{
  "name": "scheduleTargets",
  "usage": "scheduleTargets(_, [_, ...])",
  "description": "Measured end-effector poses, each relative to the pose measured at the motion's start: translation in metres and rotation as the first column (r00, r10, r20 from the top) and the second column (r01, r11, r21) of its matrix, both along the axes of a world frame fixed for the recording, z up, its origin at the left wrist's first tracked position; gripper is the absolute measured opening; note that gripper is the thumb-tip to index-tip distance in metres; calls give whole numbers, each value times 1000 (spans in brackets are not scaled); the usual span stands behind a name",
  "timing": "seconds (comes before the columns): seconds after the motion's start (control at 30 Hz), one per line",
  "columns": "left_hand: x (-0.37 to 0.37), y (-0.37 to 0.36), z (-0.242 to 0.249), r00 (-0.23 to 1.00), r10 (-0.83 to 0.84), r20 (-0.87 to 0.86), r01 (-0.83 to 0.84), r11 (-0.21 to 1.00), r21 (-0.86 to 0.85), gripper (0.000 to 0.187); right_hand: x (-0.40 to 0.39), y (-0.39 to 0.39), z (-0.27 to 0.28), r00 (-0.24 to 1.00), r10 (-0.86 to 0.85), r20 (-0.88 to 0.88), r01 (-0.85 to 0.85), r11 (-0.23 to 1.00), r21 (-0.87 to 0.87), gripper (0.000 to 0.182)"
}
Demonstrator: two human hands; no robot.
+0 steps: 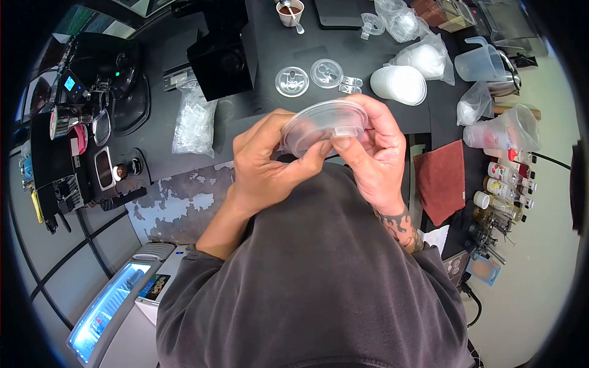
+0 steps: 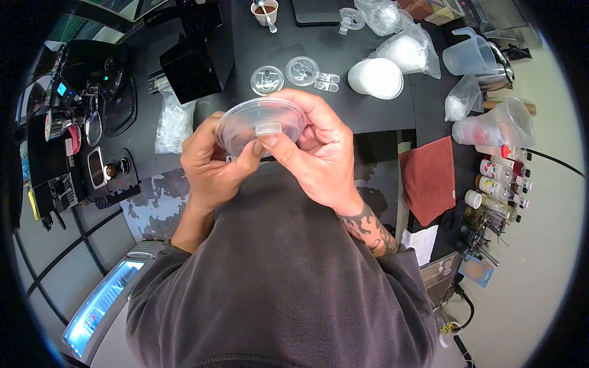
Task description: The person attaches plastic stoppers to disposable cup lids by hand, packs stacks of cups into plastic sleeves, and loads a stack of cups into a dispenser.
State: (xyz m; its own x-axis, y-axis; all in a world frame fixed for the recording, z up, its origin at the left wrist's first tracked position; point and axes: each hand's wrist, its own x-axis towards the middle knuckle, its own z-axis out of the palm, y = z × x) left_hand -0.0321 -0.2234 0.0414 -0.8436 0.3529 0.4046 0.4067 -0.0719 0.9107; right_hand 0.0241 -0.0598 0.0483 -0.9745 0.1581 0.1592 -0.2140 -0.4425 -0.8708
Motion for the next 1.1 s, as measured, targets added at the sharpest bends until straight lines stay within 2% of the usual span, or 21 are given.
scheduleTargets(0.1, [4,1,1,1000,22,-22,-23,1000,-21,26,3,-1,-4,999,-9,-38,8,999,-33,45])
scheduleTargets(0.2, [7,0,2,992,35,-121,-40,998,-46,26,6,-1,-5,998,2,-66,-5,999,-49,44])
scheduleTargets(0.4, [11,-2,2,993,-4,-120,-2,999,-48,26,10,-1,-4,995,4,-99,-8,999,-42,42])
scheduleTargets(0.53, [13,-2,2,1000,-19,-13,19,999,-39,26,10,-3,1,999,-20,-32,20,1000,-4,42])
scheduleTargets(0.63, [9,-2,10,992,-70,101,72,997,-18,25,6,-4,-2,998,-38,-48,35,997,-63,41])
scheduleTargets(0.83, [12,-5,8,950,-126,287,133,991,-5,21,8,-5,-1,994,-108,0,108,992,-72,41])
scheduleTargets(1.1, [20,-4,4,960,-94,265,89,996,32,19,13,-12,2,989,-147,24,148,989,-29,41])
